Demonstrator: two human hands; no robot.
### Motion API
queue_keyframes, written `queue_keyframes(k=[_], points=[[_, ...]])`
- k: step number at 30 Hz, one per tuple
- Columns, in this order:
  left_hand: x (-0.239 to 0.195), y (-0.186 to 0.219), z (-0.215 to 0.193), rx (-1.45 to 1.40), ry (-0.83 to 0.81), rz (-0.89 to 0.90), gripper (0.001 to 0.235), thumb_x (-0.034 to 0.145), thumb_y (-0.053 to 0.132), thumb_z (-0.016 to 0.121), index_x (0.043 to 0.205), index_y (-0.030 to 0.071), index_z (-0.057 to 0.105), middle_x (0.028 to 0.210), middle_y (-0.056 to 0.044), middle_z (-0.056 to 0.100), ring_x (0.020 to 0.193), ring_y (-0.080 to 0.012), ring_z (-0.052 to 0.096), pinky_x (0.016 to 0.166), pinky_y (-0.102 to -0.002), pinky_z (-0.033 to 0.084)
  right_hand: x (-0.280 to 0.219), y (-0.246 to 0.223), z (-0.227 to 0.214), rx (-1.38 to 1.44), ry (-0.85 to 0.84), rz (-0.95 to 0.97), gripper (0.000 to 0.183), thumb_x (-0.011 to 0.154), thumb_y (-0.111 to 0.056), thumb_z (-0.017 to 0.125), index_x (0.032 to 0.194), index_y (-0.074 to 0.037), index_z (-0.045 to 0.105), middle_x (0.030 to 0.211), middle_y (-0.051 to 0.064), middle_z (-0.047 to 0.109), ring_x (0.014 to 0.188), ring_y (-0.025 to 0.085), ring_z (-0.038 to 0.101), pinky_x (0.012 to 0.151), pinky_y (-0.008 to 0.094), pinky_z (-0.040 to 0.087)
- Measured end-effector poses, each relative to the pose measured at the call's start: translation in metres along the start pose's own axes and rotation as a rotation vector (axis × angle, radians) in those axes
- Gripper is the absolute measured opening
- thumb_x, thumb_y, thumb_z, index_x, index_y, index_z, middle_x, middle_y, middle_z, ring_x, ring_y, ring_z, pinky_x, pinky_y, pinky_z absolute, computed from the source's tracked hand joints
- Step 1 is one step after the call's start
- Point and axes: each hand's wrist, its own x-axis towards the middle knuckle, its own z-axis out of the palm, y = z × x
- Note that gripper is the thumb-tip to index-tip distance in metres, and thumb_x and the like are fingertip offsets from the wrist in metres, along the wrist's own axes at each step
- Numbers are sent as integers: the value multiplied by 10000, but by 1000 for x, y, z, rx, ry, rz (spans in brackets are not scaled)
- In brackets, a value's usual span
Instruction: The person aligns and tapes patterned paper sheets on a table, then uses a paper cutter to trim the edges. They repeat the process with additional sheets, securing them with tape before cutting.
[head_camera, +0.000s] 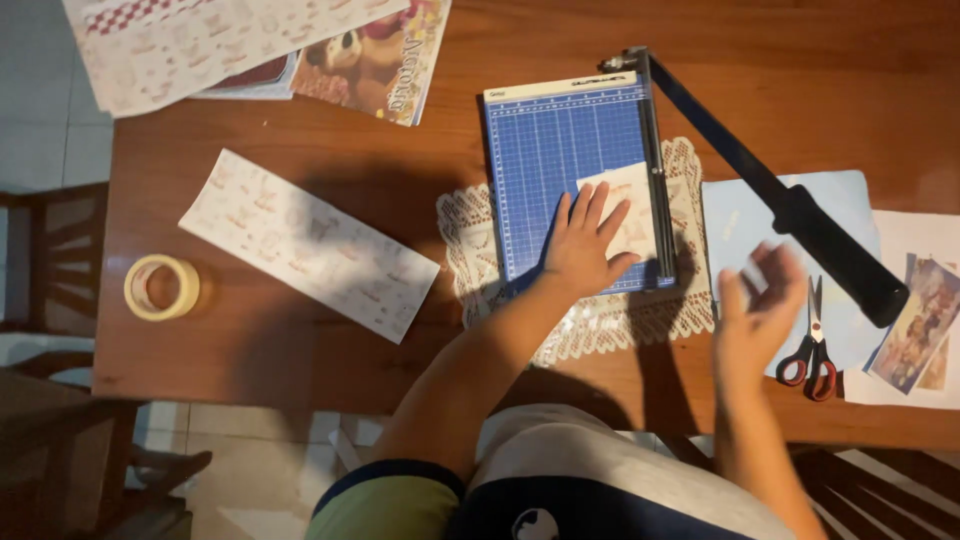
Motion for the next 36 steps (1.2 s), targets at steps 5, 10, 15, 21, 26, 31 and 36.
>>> queue_keyframes(k=[5, 10, 15, 21, 26, 31, 36], points=[[-79, -15, -12, -333, 509, -40, 809, 908, 631, 574, 1605, 278, 362, 1699, -117, 304, 1590, -323, 272, 1280, -603, 177, -76, 44, 5, -106, -49, -46, 485, 985, 31, 686, 1410, 78, 456, 1334, 271, 503, 1324, 429, 496, 1117, 532, 392], [-195, -116, 1, -174, 765, -141, 628, 930, 475, 649, 1480, 179, 577, 1479, -178, 552, 1378, -382, 489, 1160, -565, 330, -97, 44, 50, -364, -416, -115, 216, 897, -299, 789, 1086, -194, 772, 1014, -10, 782, 894, 225, 760, 824, 333, 595], [-305, -235, -43, 154, 482, -772, 781, 638, 324, 845, 1363, 138, 619, 1445, -199, 521, 1212, -454, 545, 1040, -602, 435, -101, -10, 152, -123, -946, 17, 440, 887, -311, 789, 1250, -86, 686, 1132, 161, 738, 1131, 372, 700, 977, 474, 551], [-366, -379, -28, 210, 592, -885, 800, 761, 185, 760, 1484, 3, 470, 1573, -246, 396, 1465, -478, 363, 1140, -709, 325, -111, -9, 275, -581, -789, 80, 883, 745, -402, 892, 1444, -40, 492, 1372, 190, 556, 1300, 411, 559, 1011, 616, 518], [-387, -435, -33, 87, 426, -877, 472, 861, 254, 711, 1264, 41, 585, 1515, -154, 490, 1517, -358, 342, 1258, -587, 187, -98, 11, 314, -751, -725, 335, 773, 669, -335, 941, 1264, -38, 547, 1161, 198, 657, 1139, 427, 675, 956, 567, 561], [-409, -472, -25, 220, 583, -701, 174, 852, 248, 750, 955, 116, 705, 1083, -66, 749, 1227, -241, 671, 1218, -461, 392, -97, 20, 334, -864, -820, 418, 249, 766, -348, 842, 958, -200, 783, 993, 110, 796, 1051, 366, 750, 887, 464, 605], [-425, -481, -37, -443, 611, -963, 237, 1036, 264, 511, 1109, 133, 695, 1199, -115, 628, 932, -469, 661, 773, -596, 499, -100, 36, 359, -862, -666, 169, 228, 819, -288, 766, 1020, -199, 707, 865, 103, 770, 796, 367, 730, 691, 473, 547]])
